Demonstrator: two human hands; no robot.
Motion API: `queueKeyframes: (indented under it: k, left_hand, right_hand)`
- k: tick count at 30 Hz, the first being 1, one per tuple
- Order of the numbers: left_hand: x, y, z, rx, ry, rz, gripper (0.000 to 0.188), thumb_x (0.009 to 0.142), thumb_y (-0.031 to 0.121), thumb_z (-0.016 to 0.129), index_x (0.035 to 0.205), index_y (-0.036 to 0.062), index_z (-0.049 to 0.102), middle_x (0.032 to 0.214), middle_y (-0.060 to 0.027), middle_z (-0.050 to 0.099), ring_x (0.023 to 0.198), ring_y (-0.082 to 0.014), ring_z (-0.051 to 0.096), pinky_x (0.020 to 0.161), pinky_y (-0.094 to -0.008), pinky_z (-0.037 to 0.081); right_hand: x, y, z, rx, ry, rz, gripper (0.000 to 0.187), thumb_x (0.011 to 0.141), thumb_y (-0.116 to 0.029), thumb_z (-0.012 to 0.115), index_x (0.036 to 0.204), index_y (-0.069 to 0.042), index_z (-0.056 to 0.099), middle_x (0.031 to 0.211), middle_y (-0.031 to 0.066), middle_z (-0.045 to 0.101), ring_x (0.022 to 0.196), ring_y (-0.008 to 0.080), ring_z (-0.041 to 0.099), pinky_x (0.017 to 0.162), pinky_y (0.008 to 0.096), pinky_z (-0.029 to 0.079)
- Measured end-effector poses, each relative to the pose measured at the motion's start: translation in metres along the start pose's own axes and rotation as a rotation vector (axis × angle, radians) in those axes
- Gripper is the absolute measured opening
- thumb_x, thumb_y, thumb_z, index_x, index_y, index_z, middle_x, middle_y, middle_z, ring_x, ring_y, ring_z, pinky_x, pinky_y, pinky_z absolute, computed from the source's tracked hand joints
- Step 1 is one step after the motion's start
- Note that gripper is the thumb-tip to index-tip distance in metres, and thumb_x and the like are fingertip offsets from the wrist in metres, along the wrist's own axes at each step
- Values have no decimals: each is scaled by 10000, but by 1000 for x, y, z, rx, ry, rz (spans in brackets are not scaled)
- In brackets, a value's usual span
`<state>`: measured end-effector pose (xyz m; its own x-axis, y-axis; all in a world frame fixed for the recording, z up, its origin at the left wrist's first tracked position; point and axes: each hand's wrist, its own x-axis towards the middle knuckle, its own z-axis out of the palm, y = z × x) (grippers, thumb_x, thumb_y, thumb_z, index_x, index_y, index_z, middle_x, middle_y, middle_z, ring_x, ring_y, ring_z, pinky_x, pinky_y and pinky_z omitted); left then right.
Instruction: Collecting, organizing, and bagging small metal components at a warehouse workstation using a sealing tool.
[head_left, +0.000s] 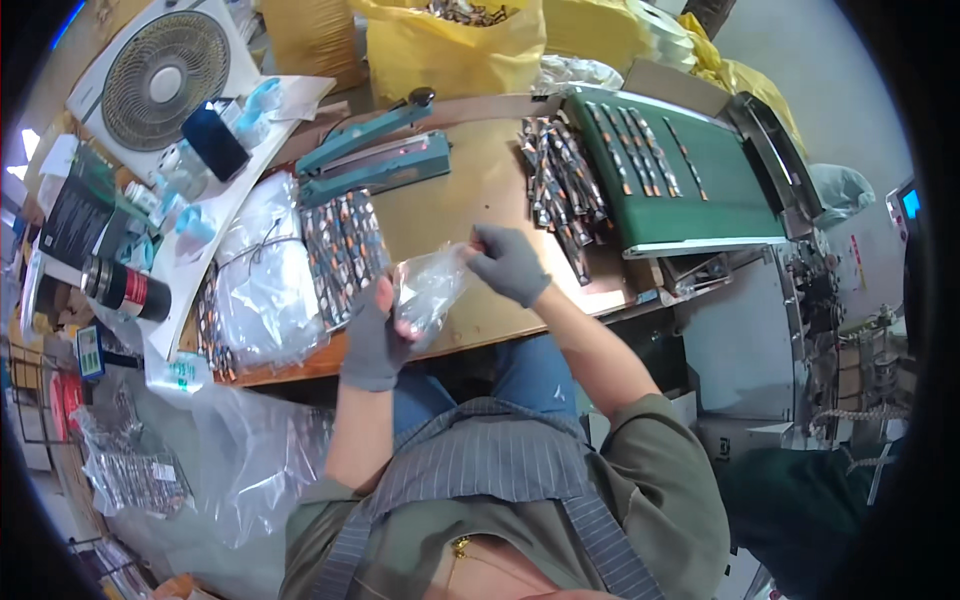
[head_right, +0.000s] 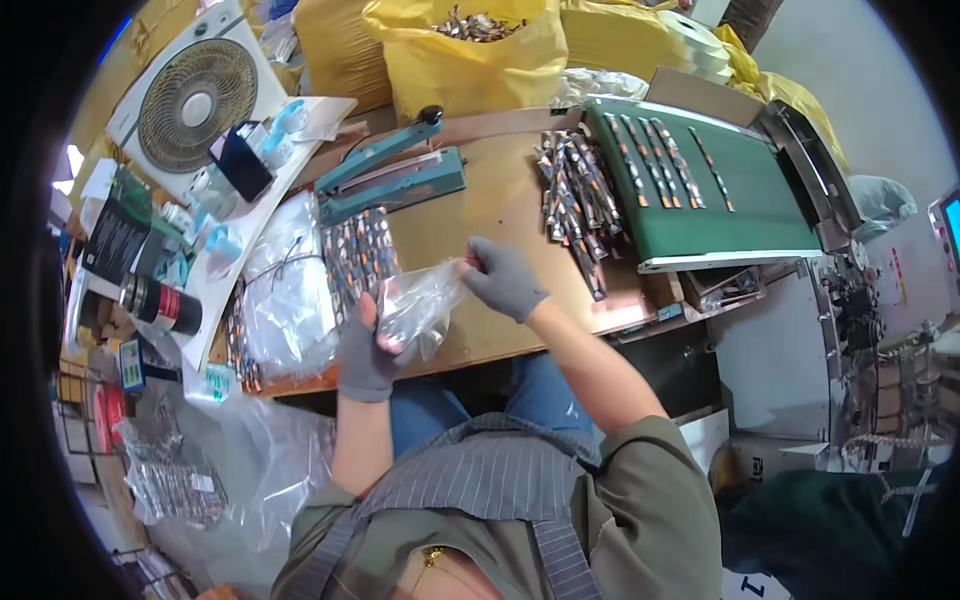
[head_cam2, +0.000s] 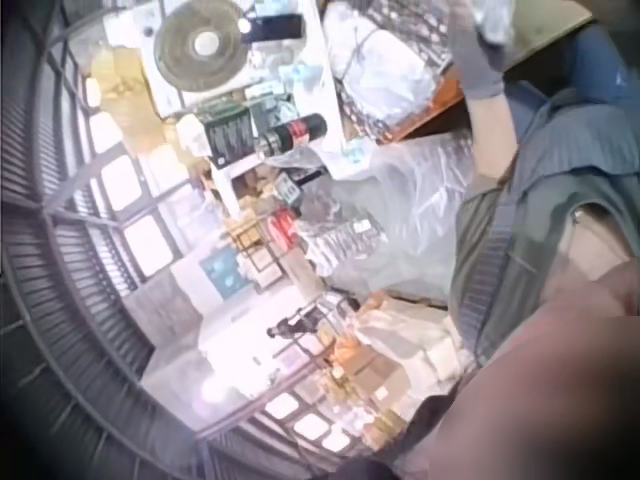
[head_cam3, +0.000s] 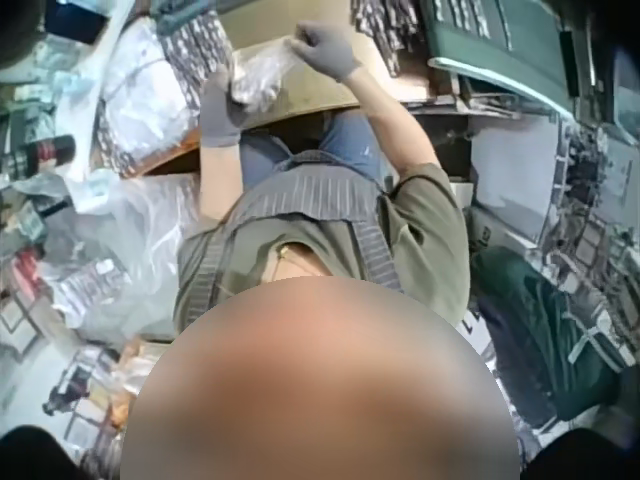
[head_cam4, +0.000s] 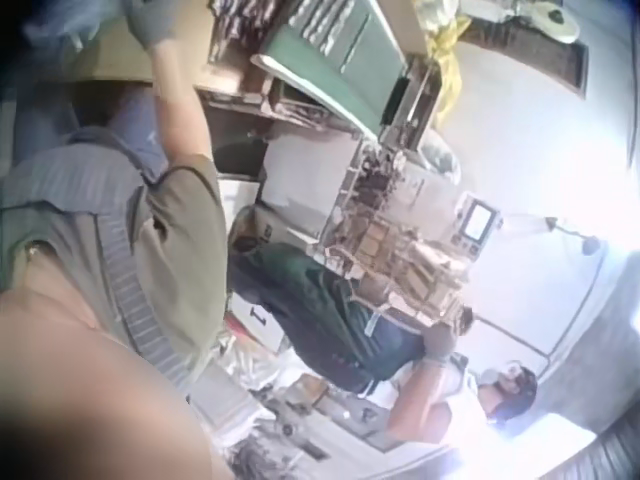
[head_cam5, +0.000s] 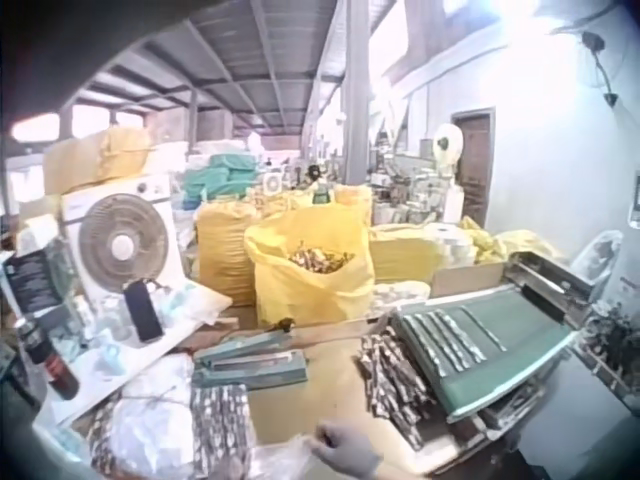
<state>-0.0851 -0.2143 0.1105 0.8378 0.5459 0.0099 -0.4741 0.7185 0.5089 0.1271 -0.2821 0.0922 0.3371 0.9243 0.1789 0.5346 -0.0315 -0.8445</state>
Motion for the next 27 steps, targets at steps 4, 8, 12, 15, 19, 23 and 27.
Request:
queueKeyframes:
  k: [4,8,12,15,19,23,27]
  left_hand:
    - [14,22,15,244,158,162,437,923,152,486,1326,-2,413,838,-51,616,698,-112,580,605,-239,481]
    - [35,19,5,807,294,219,357,945,161,466,1264,4,492,951,-81,645,842,-131,607,768,-269,484]
    - [88,-23,-19,1195,243,129,359,949,228,504,1200,-27,535,1037,-84,634,978,-128,576,860,-245,441]
    - [146,-67,-27,1339,306,33,426,926,279,541,1220,-28,505,1090,-91,615,981,-156,582,865,-273,438]
    - [251,-142,-47,1492,497,74,641,866,516,527,1235,-6,489,1173,-255,564,1084,-364,553,926,-398,422]
    - [281,-171,-25,1410,518,15,662,875,532,495,1249,-14,471,1190,-286,537,1122,-402,519,955,-414,403]
    - [279,-181,-68,1219,441,154,561,888,520,500,1135,18,548,1032,-205,624,976,-315,589,840,-393,436]
  right_hand:
    - [23,48,-114,65,-70,67,578,861,-316,635,1297,9,443,1278,166,482,1209,243,454,990,326,383]
    - [44,141,-277,-543,652,443,654,855,-538,513,1263,-28,485,1232,253,534,1135,379,522,948,390,407]
    - [23,247,-358,-725,654,724,644,828,-514,542,1242,-22,503,1215,264,525,1125,408,510,924,429,417]
    - [64,211,-258,-848,380,252,684,811,-460,581,1307,-21,412,1185,265,505,1115,410,474,946,442,382]
    - [100,145,-138,-868,255,236,1022,778,-663,514,1361,127,233,1363,313,354,1303,403,317,1079,419,258]
    - [119,178,-145,-426,197,751,1078,713,-720,528,1367,95,262,1336,300,400,1217,420,432,972,454,393]
    - [121,153,-112,-538,238,611,1034,727,-732,500,1332,84,309,1279,331,433,1185,420,462,976,434,394]
